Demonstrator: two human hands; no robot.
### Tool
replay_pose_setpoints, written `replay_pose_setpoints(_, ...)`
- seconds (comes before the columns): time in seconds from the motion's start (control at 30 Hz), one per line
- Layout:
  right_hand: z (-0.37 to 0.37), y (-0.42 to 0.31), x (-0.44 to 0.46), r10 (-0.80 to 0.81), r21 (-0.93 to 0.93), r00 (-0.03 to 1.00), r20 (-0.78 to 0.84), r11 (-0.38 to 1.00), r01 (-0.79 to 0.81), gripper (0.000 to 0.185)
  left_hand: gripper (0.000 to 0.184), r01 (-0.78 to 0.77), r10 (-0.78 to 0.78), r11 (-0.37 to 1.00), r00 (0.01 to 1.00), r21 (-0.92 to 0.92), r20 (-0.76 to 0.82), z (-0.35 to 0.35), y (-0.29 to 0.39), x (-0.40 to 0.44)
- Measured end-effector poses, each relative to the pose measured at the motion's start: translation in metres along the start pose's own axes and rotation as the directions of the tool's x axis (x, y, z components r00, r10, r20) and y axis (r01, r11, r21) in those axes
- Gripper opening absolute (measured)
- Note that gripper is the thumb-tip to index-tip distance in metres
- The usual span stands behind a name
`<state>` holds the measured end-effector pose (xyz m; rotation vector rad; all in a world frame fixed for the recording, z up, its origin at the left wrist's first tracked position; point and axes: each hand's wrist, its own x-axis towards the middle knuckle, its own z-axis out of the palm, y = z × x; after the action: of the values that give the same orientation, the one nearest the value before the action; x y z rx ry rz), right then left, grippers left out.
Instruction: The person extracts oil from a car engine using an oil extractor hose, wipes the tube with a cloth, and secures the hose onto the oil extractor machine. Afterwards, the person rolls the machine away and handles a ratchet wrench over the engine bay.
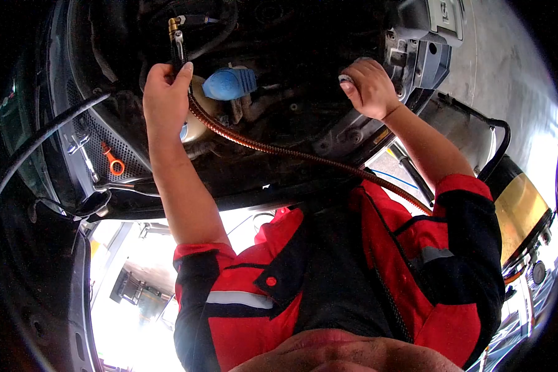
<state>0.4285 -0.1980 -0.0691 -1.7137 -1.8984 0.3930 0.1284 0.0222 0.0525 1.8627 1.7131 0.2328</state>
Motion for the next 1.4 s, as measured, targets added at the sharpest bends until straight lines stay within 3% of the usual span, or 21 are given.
replay_pose_setpoints(1.4, -0.002, -0.002, 0.001, 0.0, -0.031, 1.0, 0.011, 1.0, 0.0, 0.028, 0.036, -0.013, 0.016, 0.997, 0.999, -0.072, 0.042, 0.0, -0.005, 0.001)
